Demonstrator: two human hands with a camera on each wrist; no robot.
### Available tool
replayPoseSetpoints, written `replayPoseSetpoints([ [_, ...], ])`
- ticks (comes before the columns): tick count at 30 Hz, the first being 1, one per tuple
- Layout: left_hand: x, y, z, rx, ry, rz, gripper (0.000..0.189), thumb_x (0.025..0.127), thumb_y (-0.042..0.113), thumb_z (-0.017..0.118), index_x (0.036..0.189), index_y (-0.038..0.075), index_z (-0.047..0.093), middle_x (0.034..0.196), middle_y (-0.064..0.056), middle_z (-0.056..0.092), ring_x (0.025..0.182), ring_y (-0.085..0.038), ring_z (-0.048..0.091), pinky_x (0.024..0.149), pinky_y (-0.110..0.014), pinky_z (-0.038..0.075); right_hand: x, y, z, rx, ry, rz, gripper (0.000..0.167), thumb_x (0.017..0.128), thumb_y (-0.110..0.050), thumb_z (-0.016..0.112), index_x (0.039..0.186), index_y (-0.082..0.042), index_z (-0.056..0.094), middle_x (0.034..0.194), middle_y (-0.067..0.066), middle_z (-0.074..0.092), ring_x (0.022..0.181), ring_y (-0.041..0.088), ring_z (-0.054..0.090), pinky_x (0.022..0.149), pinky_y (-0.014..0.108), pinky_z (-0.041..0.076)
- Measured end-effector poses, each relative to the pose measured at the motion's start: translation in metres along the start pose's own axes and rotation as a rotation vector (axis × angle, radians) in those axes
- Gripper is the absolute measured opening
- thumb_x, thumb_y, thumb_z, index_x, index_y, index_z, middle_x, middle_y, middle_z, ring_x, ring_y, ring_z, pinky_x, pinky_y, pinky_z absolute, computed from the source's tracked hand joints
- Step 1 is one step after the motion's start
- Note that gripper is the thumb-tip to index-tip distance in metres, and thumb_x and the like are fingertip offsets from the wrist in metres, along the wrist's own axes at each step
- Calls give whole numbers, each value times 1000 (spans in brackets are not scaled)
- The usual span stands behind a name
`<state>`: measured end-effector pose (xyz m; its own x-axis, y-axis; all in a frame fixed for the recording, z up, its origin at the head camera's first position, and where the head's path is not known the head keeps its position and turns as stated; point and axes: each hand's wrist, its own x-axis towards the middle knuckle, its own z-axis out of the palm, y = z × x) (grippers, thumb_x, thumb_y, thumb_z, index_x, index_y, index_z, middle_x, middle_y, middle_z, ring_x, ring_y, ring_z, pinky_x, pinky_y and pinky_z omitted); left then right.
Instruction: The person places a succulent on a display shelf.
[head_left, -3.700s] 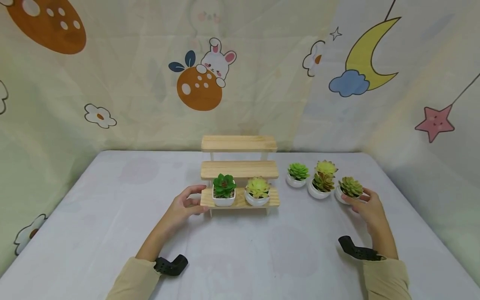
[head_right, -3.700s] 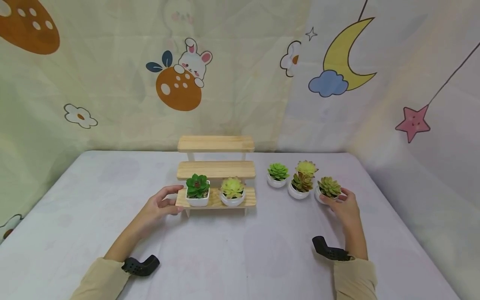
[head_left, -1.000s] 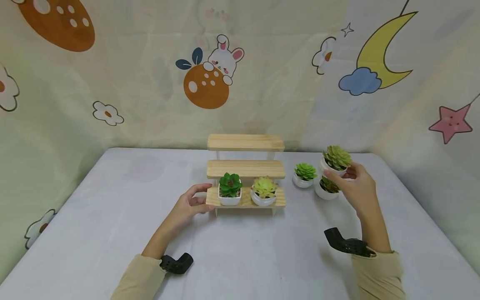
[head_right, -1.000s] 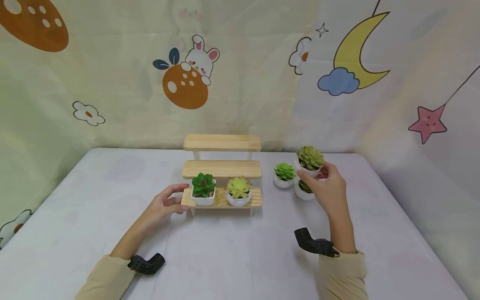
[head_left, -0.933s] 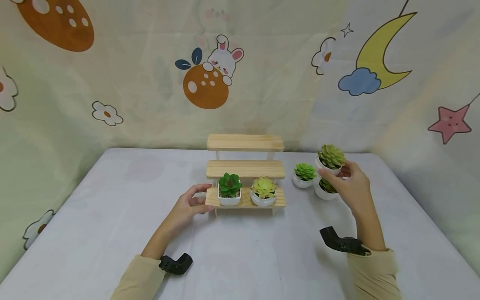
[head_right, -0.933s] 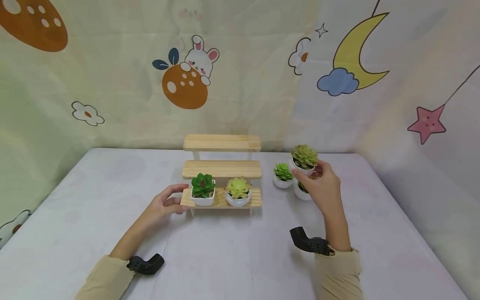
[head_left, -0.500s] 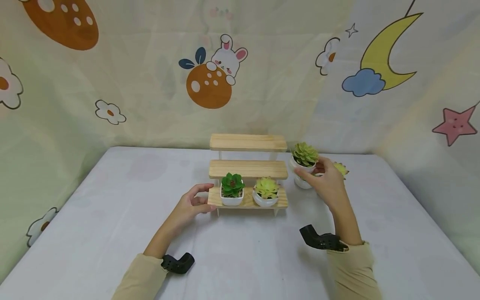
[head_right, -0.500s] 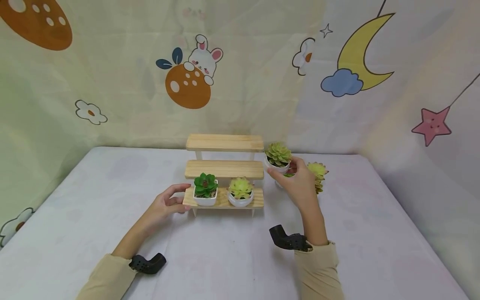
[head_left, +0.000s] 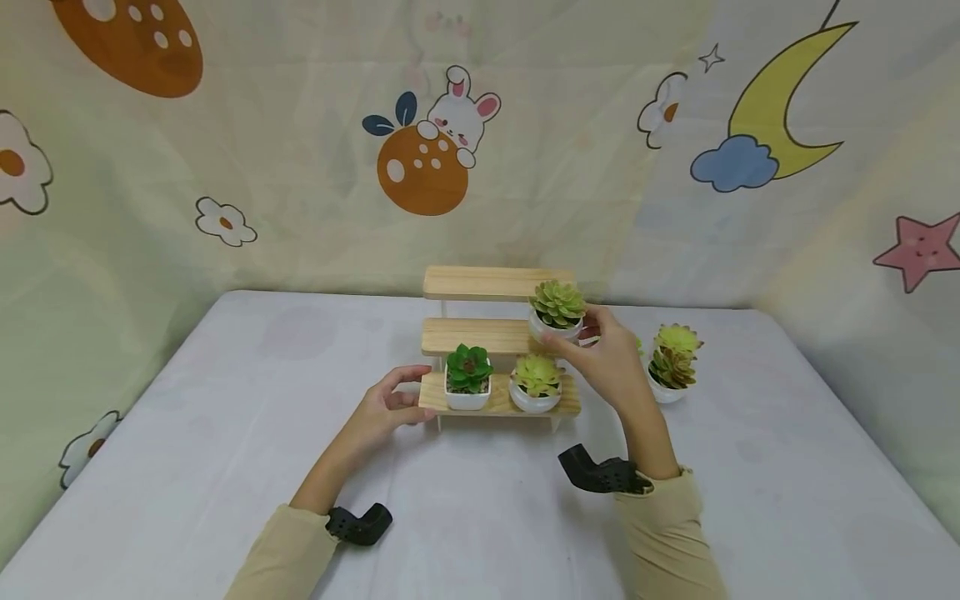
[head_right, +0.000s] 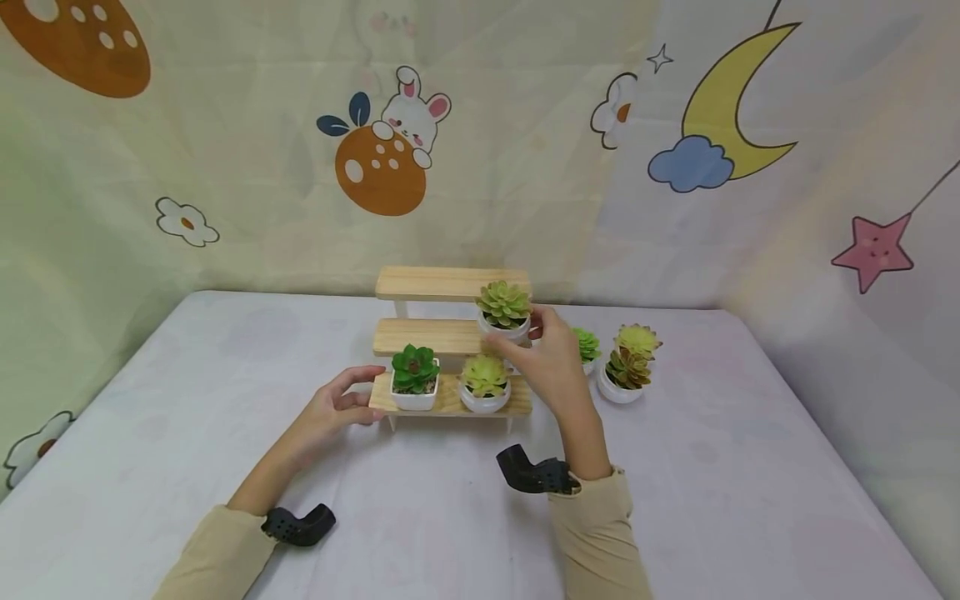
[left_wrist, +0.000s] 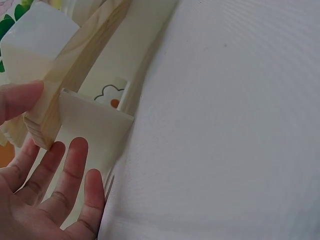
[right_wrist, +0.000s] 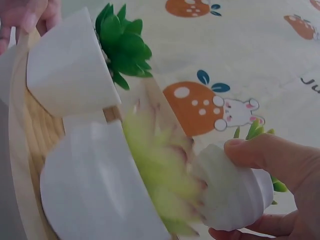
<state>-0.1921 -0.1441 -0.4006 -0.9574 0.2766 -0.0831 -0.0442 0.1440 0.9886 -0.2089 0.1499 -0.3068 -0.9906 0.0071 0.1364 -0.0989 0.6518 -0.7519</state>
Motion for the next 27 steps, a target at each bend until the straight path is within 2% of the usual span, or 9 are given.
replayPoseSetpoints([
  [6, 0, 0, 0, -5, -2, -2, 60, 80, 10, 70, 134, 14, 44, 135, -10, 40, 91, -15, 58, 79, -29, 46, 1, -13, 12, 19, -35, -31, 77, 80, -46, 69, 138, -3, 39, 114, 15, 52, 103, 28, 56, 83, 40, 46],
  [11, 0, -1, 0, -9, 2, -5, 60, 79, 9, 69, 134, 16, 44, 135, -8, 40, 90, -13, 60, 79, -29, 47, 2, -19, 21, -10, -39, -46, 72, 80, -43, 70, 134, -4, 44, 111, 13, 53, 101, 27, 54, 82, 40, 45],
  [13, 0, -1, 0, -12, 6, -11, 60, 79, 9, 69, 133, 17, 45, 134, -6, 41, 90, -13, 60, 79, -29, 47, 2, -20, 25, -20, -37, -55, 67, 79, -43, 71, 130, -5, 48, 105, 12, 54, 95, 26, 53, 78, 38, 44],
  [18, 0, -1, 0, -15, 4, -11, 60, 79, 10, 70, 133, 17, 45, 134, -7, 41, 90, -13, 60, 78, -28, 47, 3, -20, 31, -41, -24, -114, 56, 79, -42, 71, 119, -7, 55, 80, 9, 52, 70, 21, 45, 63, 31, 37],
  [20, 0, -1, 1, -13, -1, -6, 60, 79, 10, 70, 134, 16, 44, 134, -8, 41, 91, -13, 60, 79, -29, 47, 3, -20, 34, -47, -13, -133, 54, 79, -41, 72, 118, -7, 56, 75, 8, 52, 66, 20, 44, 61, 30, 36],
  [24, -1, 0, 1, -14, 6, -13, 60, 79, 10, 70, 133, 18, 45, 134, -6, 42, 92, -14, 60, 79, -29, 47, 3, -20, 35, -46, -18, -118, 58, 79, -41, 71, 122, -7, 54, 83, 10, 56, 73, 22, 49, 66, 33, 39],
  [27, -1, 1, 0, -13, 12, -17, 60, 79, 10, 70, 132, 19, 46, 133, -5, 42, 92, -15, 59, 79, -30, 46, 3, -20, 34, -28, -51, -73, 66, 80, -44, 69, 130, -6, 48, 103, 14, 60, 92, 26, 56, 79, 38, 45],
])
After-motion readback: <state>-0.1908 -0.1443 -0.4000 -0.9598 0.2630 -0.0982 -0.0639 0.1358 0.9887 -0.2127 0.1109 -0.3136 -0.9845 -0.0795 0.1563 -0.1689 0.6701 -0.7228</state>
